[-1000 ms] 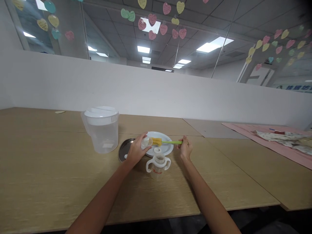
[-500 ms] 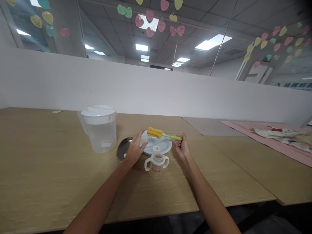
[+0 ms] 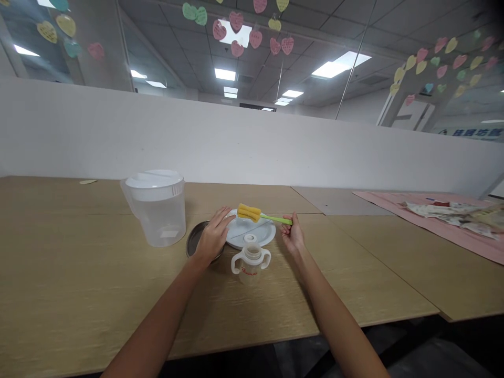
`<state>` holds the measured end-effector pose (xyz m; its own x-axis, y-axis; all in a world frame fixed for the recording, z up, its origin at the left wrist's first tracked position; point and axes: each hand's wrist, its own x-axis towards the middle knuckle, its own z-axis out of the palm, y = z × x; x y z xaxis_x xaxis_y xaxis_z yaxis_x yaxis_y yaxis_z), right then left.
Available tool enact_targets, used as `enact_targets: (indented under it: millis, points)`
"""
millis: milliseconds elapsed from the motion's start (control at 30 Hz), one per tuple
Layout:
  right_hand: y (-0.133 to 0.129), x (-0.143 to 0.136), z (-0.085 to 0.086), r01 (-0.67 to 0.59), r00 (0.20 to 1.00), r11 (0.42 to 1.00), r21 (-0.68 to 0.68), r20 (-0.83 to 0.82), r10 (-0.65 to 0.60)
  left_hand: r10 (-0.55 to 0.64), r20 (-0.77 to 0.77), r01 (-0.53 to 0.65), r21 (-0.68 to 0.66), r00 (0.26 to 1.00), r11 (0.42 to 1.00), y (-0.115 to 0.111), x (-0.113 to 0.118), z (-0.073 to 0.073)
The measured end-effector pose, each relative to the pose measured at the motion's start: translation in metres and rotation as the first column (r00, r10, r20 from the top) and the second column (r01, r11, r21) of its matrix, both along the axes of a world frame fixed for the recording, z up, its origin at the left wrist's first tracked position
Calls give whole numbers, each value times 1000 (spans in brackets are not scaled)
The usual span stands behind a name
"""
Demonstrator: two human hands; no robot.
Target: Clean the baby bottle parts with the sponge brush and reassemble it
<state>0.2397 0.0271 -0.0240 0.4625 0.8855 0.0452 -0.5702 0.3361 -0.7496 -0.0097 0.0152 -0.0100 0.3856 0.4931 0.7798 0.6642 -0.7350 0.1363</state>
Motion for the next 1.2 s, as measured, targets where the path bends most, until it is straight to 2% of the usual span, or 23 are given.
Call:
enact_targets:
  millis: [133,267,433,700,967,1200]
  points:
    - [0,0,0,10,999,1000,-28,-38,-11,-12,-29,12,-2,1000,1000,-2,0,3]
    - [1,1,-1,36,999,997,-67,6,-36,15,-53,-17,-35,998,999,0,-1,4]
    - [3,2,-4,44,998,995,-88,48,-39,-20,-108,16,-31,994,999,2,-5,2]
    - [2,1,-4,43,998,995,-88,41,-39,67,-148,-61,42,987,997,2,-5,1]
    - [1,1,-3,49,999,993,-107,14,-48,102,-230,-114,-39,968,993,2,-1,1]
    - [2,2,-6,34,999,993,-115,-34,-38,90,-116,-97,-51,989,994,4,0,-3]
